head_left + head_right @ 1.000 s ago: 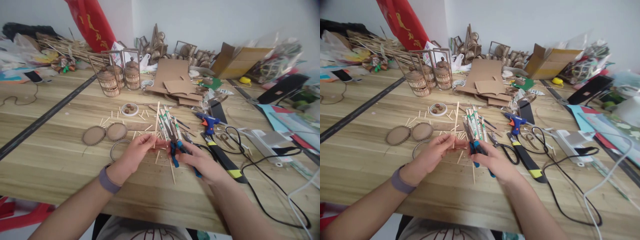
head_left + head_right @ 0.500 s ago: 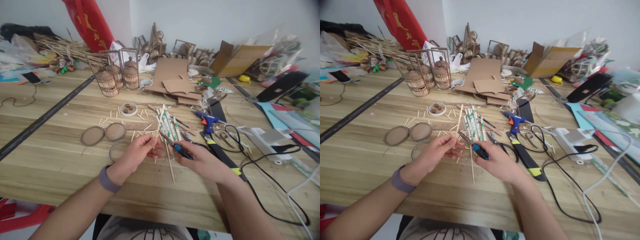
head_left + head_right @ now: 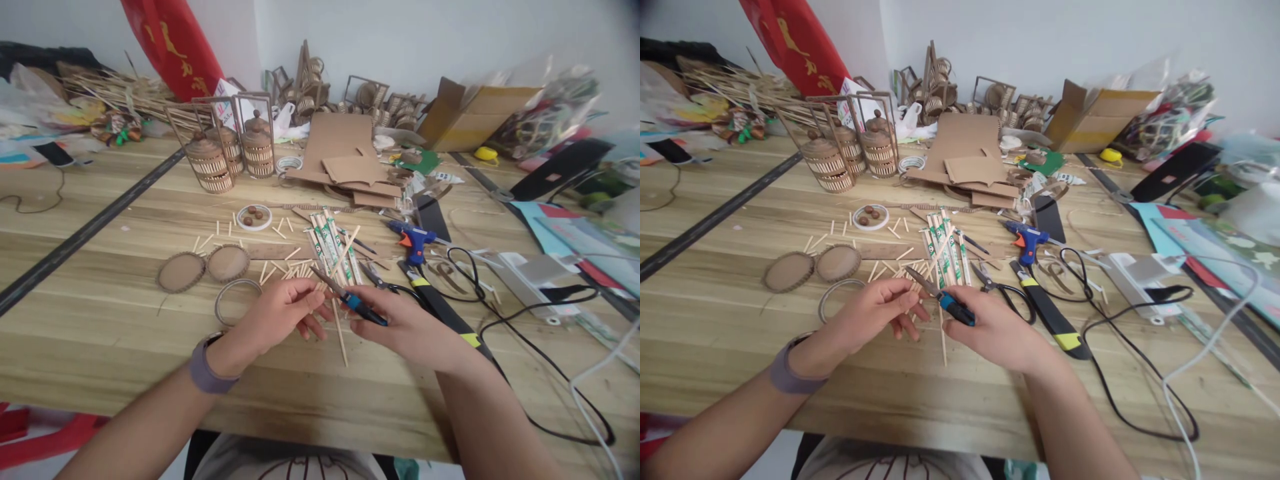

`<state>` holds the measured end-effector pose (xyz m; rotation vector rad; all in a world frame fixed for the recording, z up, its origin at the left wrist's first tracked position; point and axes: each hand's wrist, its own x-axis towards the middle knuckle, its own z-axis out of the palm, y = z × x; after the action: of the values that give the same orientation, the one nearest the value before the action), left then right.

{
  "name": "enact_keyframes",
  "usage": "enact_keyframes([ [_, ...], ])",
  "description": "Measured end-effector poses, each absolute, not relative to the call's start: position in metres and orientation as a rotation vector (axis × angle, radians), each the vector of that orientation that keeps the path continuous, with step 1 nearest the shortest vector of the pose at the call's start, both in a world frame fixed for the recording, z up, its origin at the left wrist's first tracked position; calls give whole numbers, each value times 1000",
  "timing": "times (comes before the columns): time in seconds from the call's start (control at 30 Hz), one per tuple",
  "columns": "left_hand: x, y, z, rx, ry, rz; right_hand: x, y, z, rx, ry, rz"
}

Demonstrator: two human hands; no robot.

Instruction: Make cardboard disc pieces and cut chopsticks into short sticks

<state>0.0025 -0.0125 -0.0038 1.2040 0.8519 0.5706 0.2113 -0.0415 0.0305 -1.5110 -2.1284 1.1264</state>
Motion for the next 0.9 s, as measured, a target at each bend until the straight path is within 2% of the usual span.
enact_keyframes([
  [0.5, 1, -16, 0, 1234, 827, 464, 209, -43, 27, -1462, -2114, 1218],
  [0.9, 1, -16, 2, 1238, 829, 453, 205, -44, 26, -1472, -2100, 1172],
])
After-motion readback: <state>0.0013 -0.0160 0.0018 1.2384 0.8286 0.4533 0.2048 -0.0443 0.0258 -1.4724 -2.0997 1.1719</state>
